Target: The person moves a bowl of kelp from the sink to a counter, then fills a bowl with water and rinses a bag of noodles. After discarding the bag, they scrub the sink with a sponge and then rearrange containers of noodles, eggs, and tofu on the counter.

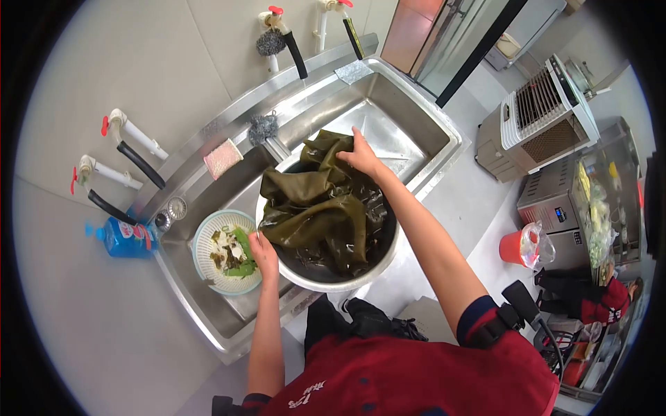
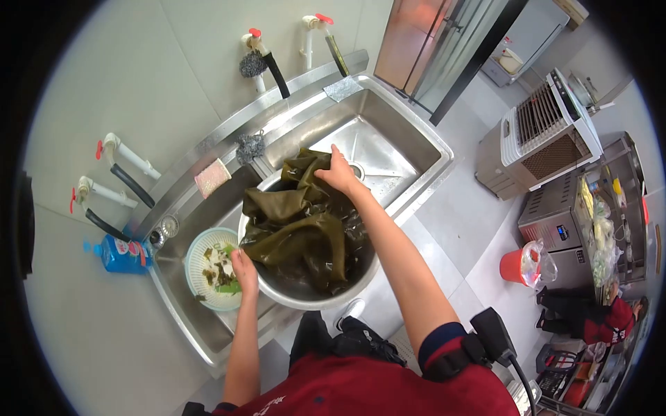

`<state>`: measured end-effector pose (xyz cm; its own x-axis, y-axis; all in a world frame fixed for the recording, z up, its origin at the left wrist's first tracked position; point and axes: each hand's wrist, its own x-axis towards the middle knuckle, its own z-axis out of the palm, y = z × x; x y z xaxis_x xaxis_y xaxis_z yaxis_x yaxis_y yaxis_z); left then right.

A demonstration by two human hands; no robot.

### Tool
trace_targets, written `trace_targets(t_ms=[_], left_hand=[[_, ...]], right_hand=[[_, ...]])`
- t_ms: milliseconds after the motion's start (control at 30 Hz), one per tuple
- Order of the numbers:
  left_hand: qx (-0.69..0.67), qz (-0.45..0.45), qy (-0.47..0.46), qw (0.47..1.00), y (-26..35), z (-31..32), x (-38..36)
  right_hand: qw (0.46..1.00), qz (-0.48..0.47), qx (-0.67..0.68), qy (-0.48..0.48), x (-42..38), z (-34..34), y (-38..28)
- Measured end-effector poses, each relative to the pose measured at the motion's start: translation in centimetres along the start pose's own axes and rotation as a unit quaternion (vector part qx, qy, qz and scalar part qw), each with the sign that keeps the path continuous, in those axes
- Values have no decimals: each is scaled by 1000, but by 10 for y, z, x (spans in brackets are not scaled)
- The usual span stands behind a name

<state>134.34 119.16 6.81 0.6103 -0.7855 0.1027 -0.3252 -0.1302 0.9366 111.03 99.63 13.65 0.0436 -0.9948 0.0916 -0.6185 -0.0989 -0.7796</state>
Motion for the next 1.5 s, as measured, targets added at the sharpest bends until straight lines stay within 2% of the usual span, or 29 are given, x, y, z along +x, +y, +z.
trace_targets(t_ms=[33, 100, 133, 200, 267, 400, 533, 600, 633, 733, 767, 800, 867, 900, 933, 967, 1000, 1033, 1067, 1100, 1133, 1167, 1200, 1267, 1300, 1400, 1433, 1467, 1500], left_hand=[[-12, -12, 2, 1000, 0, 1, -1], [-41, -37, -4, 998, 2, 2, -3], [-68, -64, -7, 996, 3, 1, -4], [-76, -83, -11, 994, 3, 0, -5], [-82, -101, -15, 991, 1, 0, -4], [-148, -135, -23, 979, 4, -2, -6], [-210, -169, -33, 962, 12, 0, -3], [-241, -199, -52, 948, 32, 0, -2], [-274, -231, -64, 931, 39, -2, -3], [-237, -247, -52, 938, 27, -6, 3], [-261, -240, -91, 931, -6, -10, 12], [-315, -280, -123, 898, -2, -15, 20], [-242, -307, -88, 916, -1, -12, 33], [-212, -281, -79, 933, -25, -10, 40], [-193, -225, -89, 951, -33, -4, 45], [-318, -290, -198, 880, -24, -5, 46], [-336, -275, -248, 866, 3, -4, 47], [-310, -254, -214, 891, 22, -4, 44], [-138, -113, -106, 978, -49, -4, 63], [124, -228, -161, 952, 12, -19, 54], [109, -157, -194, 962, 38, -16, 54], [108, -138, -205, 963, 53, -7, 56], [89, -97, -222, 966, 64, 3, 61], [45, -21, -251, 967, 91, 31, 61], [59, -21, -227, 972, 121, 51, 51], [89, -18, -255, 963, 198, 130, 33], [65, 60, -292, 952, 200, 165, 40], [20, 4, -229, 973, 199, 200, 35], [-28, 2, -270, 962, 231, 236, 16]], right_hand=[[1000, -1, -2, 3, 6, -2, -2], [984, 39, -12, -172, 10, -11, -11], [984, 42, -13, -172, 5, -17, -19], [969, -185, -86, -137, -20, -34, -33], [960, -251, -64, -106, -59, -74, -61], [961, -202, -147, -119, -133, -117, -67], [916, -162, -293, -220, -187, -66, 11], [869, -140, -373, -294, -186, -43, 15], [872, -134, -369, -293, -191, -43, 15], [880, -155, -379, -241, -203, -54, 6], [883, -187, -370, -218, -210, -64, -1], [885, -220, -361, -195, -214, -74, -6], [902, -186, -328, -210, -217, -78, -4], [962, -41, -211, -167, -215, -77, 4], [986, 96, -92, -97, -207, -83, 16], [987, 125, -88, 53, -201, -72, 23], [974, 150, -103, 136, -193, -64, 20], [963, 250, -29, 101, -191, -44, 31], [935, 344, 63, 55, -184, -34, 47], [930, 309, 187, 65, -181, -53, 33], [928, 292, 214, 90, -183, -48, 46], [923, 300, 223, 88, -183, -59, 46], [915, 301, 243, 112, -184, -48, 72], [890, 286, 314, 169, -183, -72, 83], [888, 278, 319, 179, -181, -90, 91], [872, 281, 347, 201, -161, -164, 130], [872, 249, 356, 226, -153, -195, 146], [869, 218, 366, 250, -146, -226, 162], [867, 208, 368, 263, -140, -262, 178]])
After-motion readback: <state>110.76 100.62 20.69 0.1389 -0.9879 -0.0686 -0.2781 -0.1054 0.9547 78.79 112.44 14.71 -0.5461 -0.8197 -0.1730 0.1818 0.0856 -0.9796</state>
